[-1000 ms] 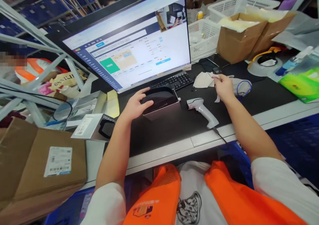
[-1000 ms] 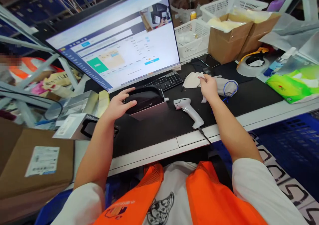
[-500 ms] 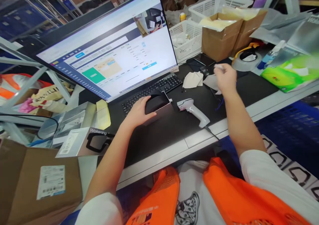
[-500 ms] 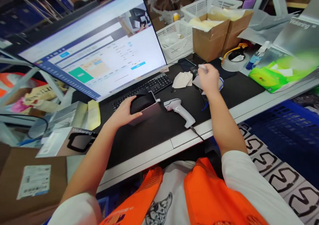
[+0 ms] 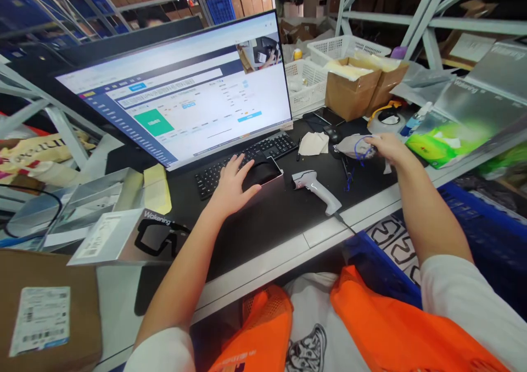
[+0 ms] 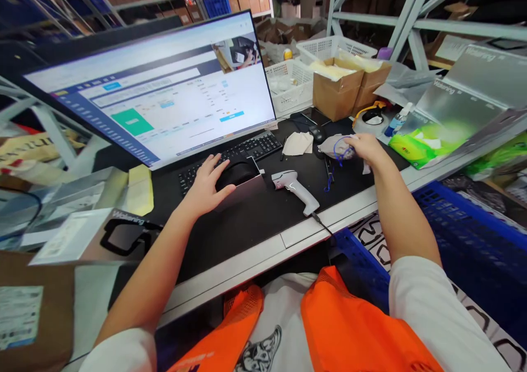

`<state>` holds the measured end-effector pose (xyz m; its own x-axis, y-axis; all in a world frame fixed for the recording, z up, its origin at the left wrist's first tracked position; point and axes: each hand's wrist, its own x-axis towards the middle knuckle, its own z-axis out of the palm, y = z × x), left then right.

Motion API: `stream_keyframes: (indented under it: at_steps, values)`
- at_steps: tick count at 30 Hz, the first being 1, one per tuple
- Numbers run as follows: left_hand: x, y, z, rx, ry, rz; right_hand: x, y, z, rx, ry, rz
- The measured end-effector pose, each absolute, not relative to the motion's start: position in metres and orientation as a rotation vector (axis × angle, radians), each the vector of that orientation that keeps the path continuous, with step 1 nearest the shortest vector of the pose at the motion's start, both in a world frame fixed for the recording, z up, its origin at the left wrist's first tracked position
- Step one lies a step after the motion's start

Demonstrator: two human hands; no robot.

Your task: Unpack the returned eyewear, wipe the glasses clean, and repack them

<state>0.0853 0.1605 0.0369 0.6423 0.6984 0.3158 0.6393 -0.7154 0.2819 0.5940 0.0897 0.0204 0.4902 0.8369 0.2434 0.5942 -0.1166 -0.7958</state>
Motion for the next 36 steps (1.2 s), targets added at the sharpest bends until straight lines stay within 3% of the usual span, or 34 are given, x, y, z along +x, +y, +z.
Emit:
stream_keyframes:
  at_steps: [10, 18, 26, 31, 36]
  values:
    - [0.12, 0.097, 0.073, 2.52, 0.511, 1.274, 0.403, 0.091, 0.136, -1.364, -1.185, 0.778]
    - [0.073, 0.081, 0.088, 2.361, 0.752, 1.753, 0.261, 0.087, 0.15, -1.142, -1.542, 1.133]
    - [0.043, 0.109, 0.091, 2.055, 0.787, 1.461, 0.247, 0.089, 0.134, -1.038, -1.635, 0.339]
    - [0.046, 0.118, 0.092, 2.142, 0.689, 1.34, 0.257, 0.084, 0.134, -0.86, -2.052, 0.249]
    - [0.046, 0.122, 0.09, 2.186, 0.669, 1.459, 0.263, 0.091, 0.134, -0.882, -2.184, 0.331]
